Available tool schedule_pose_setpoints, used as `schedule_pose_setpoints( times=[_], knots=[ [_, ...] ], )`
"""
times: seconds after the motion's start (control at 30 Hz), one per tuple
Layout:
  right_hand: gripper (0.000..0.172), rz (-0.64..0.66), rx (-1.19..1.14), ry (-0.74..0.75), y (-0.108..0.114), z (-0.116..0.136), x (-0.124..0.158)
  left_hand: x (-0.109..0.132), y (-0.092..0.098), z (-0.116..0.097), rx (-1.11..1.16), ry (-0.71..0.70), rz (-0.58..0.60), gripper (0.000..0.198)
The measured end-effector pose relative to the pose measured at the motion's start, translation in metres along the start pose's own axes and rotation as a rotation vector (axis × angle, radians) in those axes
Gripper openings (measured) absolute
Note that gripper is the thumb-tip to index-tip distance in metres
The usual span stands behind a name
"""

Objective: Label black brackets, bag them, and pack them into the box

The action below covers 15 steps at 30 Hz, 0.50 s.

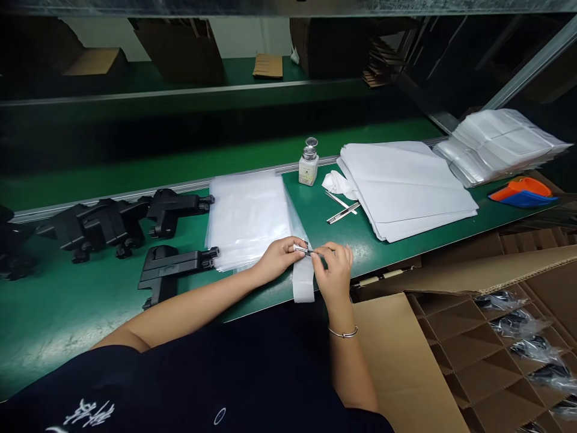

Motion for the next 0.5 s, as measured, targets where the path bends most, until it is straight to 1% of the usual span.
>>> schedule_pose_setpoints(
  times=[0.07,0.1,0.17,0.2,0.23,0.3,0.33,0.37,0.43,0.47,0.5],
  knots=[
    [0.012,-0.046,0.13,0.082,0.002,0.001,0.001,0.0,0.0,0.0,-0.066,-0.001,0.008,0.021],
    [0.011,-0.062,0.158,0.117,0.003,0.001,0.002,-0.001,0.001,-0.001,-0.087,-0.009,0.026,0.023],
    [0.009,-0.095,0.112,0.145,0.007,0.0,0.003,-0.003,0.004,-0.004,-0.118,-0.067,0.094,0.028],
    [0.007,-0.13,0.045,0.11,0.009,-0.001,0.004,-0.006,0.007,-0.007,-0.137,-0.119,0.126,0.031],
    [0.006,-0.178,-0.045,0.039,0.011,-0.004,0.004,-0.01,0.01,-0.011,-0.168,-0.176,0.148,0.034],
    [0.01,-0.245,-0.273,-0.17,0.012,-0.01,0.003,-0.021,0.016,-0.019,-0.28,-0.267,0.167,0.04],
    [0.013,-0.229,-0.394,-0.275,0.009,-0.014,0.002,-0.029,0.018,-0.023,-0.353,-0.283,0.178,0.043],
    [0.016,-0.164,-0.509,-0.359,0.004,-0.016,0.0,-0.036,0.02,-0.027,-0.431,-0.277,0.194,0.043],
    [0.022,0.072,-0.677,-0.454,-0.012,-0.018,-0.004,-0.048,0.024,-0.036,-0.588,-0.22,0.225,0.041],
    [0.024,0.191,-0.709,-0.474,-0.021,-0.018,-0.006,-0.05,0.027,-0.042,-0.652,-0.19,0.226,0.042],
    [0.026,0.272,-0.705,-0.487,-0.03,-0.017,-0.009,-0.05,0.032,-0.048,-0.703,-0.169,0.213,0.045]
  ],
)
Point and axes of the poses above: each hand's wrist, its own x-axis away from the middle knuckle, its own y-axis out of the back of the hand, z = x × y, the point moved 1 cm from there along -x, towards the middle knuckle, and after that the axes turned 12 degrees about x, right-handed, at the moved point
